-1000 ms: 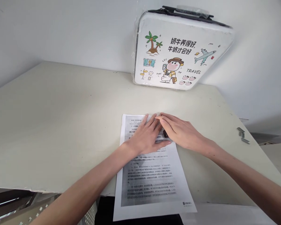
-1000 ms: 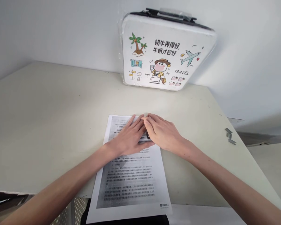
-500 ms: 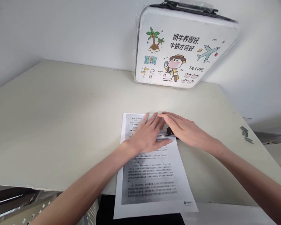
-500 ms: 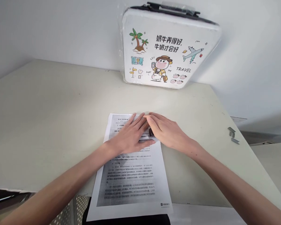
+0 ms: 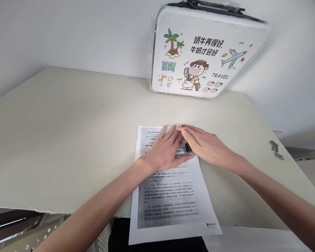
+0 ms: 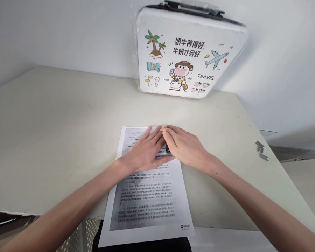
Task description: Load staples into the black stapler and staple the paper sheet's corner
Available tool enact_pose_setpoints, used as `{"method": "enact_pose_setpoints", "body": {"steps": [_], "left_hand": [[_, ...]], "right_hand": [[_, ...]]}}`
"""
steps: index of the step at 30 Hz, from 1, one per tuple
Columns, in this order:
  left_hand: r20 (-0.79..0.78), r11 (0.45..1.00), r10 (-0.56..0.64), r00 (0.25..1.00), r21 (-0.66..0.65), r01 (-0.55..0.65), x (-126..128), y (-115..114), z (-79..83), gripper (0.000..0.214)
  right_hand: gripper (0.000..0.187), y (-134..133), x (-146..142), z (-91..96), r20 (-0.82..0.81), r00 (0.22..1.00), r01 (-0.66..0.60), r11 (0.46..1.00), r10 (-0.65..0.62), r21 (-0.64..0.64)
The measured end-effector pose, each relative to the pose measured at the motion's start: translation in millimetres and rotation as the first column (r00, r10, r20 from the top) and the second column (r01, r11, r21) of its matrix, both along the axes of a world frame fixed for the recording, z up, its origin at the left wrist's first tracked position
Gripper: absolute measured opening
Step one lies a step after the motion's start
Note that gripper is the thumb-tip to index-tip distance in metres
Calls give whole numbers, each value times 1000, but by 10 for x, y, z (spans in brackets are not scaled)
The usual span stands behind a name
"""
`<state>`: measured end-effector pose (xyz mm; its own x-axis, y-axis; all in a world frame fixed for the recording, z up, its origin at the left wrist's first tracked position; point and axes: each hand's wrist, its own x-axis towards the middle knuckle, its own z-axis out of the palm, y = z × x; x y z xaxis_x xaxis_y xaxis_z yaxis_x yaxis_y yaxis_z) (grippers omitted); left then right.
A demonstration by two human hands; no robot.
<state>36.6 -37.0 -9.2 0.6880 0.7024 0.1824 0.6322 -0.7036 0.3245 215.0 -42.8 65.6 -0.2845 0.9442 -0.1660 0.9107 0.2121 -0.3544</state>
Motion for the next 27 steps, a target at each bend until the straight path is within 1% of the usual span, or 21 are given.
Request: {"method": "enact_pose_setpoints", "body": {"steps": [5,14,27], "left_hand": [[14,1000,-3,1000,-10,4,-5,0,13,84],[6,1000,-6,1000,5,6,3,-5,33,79],[22,1000,4,1000,-8,-4,-3,-20,53,81]], "right_hand": [[57,2,-12,0,15,1000,12,1000,-12,-13],[57,13,-32,-38,14,1000,4,1000,-4,11],[53,6,-33,-127,75,997,-26,994,18,106]]}}
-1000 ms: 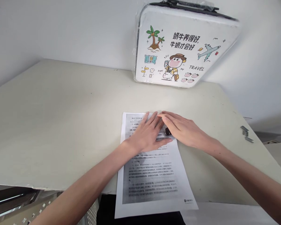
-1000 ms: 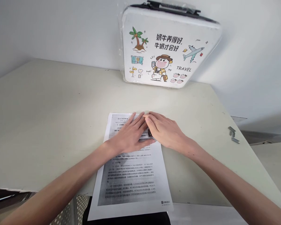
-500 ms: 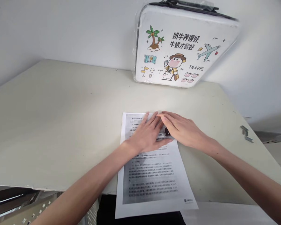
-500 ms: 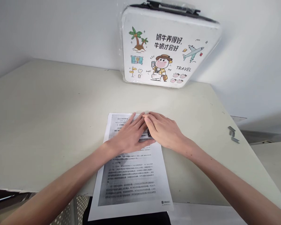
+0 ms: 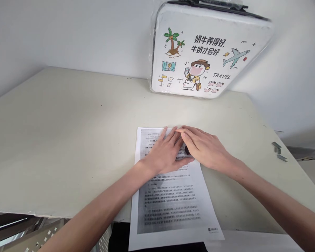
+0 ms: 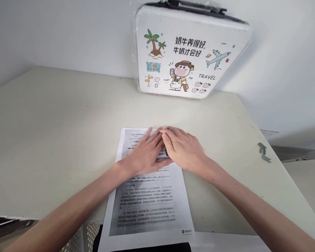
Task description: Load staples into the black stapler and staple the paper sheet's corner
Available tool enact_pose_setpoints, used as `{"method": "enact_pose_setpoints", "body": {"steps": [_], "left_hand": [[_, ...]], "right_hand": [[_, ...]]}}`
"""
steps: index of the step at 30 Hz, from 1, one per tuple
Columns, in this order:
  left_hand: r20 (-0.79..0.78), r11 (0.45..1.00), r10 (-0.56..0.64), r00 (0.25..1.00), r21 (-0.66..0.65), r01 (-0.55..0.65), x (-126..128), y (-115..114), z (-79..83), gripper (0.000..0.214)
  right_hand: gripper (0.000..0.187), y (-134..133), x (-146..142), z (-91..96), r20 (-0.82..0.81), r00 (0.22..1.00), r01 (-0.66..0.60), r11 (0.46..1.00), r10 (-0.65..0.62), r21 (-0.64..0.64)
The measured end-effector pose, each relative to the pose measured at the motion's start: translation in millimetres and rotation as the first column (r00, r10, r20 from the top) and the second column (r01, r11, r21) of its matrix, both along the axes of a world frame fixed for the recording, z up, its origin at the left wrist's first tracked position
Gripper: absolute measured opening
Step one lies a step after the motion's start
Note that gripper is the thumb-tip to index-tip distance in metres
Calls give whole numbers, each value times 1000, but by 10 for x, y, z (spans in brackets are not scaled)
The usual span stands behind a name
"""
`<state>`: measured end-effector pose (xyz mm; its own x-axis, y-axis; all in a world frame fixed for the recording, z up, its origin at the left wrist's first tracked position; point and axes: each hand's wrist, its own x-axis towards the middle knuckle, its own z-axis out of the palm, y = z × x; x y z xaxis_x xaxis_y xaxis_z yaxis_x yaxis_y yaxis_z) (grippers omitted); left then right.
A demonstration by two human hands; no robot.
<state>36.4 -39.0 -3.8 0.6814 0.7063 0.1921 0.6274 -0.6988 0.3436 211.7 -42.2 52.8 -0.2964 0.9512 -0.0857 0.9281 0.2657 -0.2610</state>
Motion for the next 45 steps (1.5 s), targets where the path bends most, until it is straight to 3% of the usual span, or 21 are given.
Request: {"method": "enact_pose_setpoints", "body": {"steps": [13,23,26,30,33,36,38,41,45], "left_hand": [[-20,999,2,1000,36,-1,-40,-26,-62,80],[-50,1000,-2,999,24,3,-62,-30,-34,80],[-44,1000,6,999,21,-5,-65,-34,-24,78],[-17,1000,13,1000,-10,-13,-80,-42,-4,85],[-34,999,0,999,-48,-2,-105,-36,8,90],[-61,997,-10,998,-74,5,-141,-15,40,90],[-84,996,-6,996,-88,-2,-174,9,77,90],[-124,994,18,992,-101,-31,-235,51,140,91],[-146,995,39,988,-88,-52,-321,97,191,90]], "right_hand": [[51,-34,-74,-187,190,977,-142,955,93,261],[48,-44,-164,-259,276,955,-188,942,109,277],[47,-17,-124,-205,178,979,-140,957,96,256],[48,-1,-15,-62,-177,984,21,994,-2,104],[43,-65,117,-59,-366,930,40,981,34,192],[31,-168,340,-216,-373,908,-25,910,194,413],[22,-223,527,-362,-334,897,-103,871,290,480],[27,-260,768,-529,-312,892,-142,857,328,495],[22,-234,876,-573,-362,895,-85,895,262,438]]}}
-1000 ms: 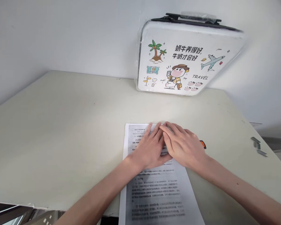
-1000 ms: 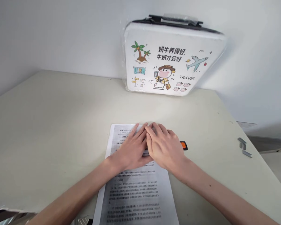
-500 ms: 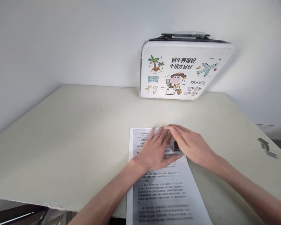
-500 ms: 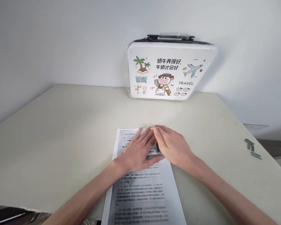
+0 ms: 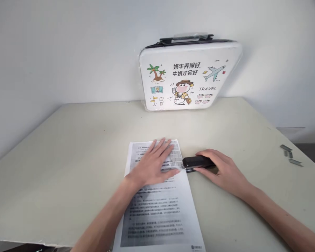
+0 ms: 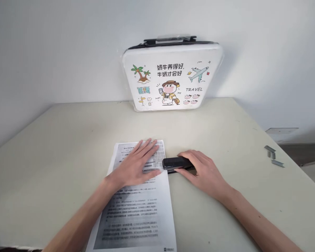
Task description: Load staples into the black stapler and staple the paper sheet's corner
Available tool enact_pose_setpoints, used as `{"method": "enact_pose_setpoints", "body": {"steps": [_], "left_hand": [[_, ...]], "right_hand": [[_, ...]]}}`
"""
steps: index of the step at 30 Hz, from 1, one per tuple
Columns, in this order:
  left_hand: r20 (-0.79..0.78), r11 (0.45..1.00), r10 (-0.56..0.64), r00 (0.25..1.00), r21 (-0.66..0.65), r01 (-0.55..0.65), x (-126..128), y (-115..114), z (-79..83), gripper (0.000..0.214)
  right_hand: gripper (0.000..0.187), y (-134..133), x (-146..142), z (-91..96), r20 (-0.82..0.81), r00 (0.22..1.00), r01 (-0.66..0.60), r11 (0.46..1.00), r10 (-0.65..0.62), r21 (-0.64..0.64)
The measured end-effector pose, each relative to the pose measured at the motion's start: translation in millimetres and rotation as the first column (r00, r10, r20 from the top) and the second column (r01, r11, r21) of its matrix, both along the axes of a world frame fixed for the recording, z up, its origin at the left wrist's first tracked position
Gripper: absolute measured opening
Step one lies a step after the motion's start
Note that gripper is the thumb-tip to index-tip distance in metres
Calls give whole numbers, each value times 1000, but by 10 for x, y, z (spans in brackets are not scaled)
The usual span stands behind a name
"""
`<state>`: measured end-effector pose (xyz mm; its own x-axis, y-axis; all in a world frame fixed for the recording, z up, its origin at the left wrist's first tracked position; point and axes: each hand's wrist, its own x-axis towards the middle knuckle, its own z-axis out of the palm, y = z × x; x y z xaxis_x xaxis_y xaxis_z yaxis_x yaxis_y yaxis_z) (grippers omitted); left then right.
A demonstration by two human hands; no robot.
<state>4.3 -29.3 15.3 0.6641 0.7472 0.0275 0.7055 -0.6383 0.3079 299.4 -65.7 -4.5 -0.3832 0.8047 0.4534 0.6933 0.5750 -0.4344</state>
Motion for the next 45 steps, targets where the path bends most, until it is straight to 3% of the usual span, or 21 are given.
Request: {"method": "enact_pose_setpoints", "body": {"steps": [8,12,17,23,28,32,37,45], "left_hand": [[-15,990,-36,999,139,38,-98,88,-20,83],[-46,964,-18,999,265,29,-155,-8,52,68],[-90,962,50,995,273,-23,-457,-576,187,67],[-77,955,130,988,278,-104,-966,-1409,177,80],[-80,953,152,985,275,-124,-1084,-1753,145,85],[-107,952,127,986,291,-91,-1013,-1828,91,91],[-66,935,141,988,337,-111,-974,-1801,-12,85],[8,936,106,994,337,-102,-1002,-1735,-31,81]], "right_hand": [[28,160,11,-73,-15,986,165,984,-166,-74],[28,190,33,-108,-47,964,257,961,-262,-99],[27,11,133,-119,-36,946,317,941,-323,-116],[33,-469,402,-133,-37,909,400,896,-414,-194],[40,-790,514,-90,-142,881,388,862,-451,-328],[48,-891,500,-92,-232,861,342,854,-452,-392],[54,-919,472,-163,-295,815,388,848,-499,-361],[50,-996,445,-173,-352,776,397,839,-523,-371]]}}
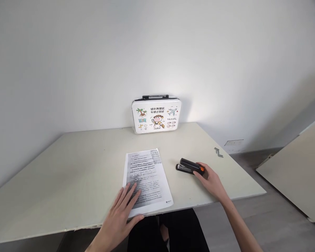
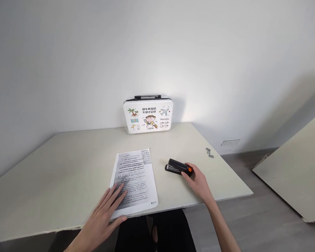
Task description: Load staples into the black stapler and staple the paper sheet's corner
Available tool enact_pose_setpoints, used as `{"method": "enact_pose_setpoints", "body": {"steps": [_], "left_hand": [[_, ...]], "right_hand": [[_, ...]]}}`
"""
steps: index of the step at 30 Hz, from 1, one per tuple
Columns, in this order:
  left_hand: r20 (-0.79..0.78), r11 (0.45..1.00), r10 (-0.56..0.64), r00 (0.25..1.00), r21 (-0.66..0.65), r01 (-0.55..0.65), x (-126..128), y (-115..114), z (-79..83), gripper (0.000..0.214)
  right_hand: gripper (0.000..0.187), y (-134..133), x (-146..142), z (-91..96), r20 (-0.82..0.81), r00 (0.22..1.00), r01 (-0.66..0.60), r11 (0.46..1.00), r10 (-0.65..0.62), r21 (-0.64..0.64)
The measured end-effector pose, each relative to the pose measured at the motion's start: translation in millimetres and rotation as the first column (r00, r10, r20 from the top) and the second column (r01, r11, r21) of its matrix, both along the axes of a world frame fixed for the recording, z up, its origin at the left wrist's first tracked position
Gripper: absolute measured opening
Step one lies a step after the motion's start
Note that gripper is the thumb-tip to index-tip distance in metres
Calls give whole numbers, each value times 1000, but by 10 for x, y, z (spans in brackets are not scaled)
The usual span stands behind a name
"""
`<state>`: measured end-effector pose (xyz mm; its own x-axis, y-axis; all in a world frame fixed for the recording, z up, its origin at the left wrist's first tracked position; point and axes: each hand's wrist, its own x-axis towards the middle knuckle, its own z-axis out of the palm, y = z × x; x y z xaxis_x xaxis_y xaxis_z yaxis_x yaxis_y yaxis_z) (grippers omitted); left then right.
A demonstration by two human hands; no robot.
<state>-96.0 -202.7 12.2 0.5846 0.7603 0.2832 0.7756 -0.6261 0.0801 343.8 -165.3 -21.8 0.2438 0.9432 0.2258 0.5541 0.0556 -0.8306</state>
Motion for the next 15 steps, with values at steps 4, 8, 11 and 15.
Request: {"method": "enact_pose_setpoints", "body": {"steps": [4,8,11,15], "left_hand": [[38,999,-10,999,-35,11,-45,58,-2,70],[63,999,9,998,-40,-6,-77,108,-81,64],[82,998,54,995,4,-55,-48,111,-141,65],[174,986,148,974,46,-158,28,119,-136,67]], "right_hand": [[49,-22,-17,18,-5,1000,4,1000,-4,-30],[48,-25,-30,31,-10,1000,15,998,-15,-61],[48,-21,-50,49,-27,999,22,998,-24,-65],[45,-22,-69,85,-52,999,10,998,-12,-55]]}}
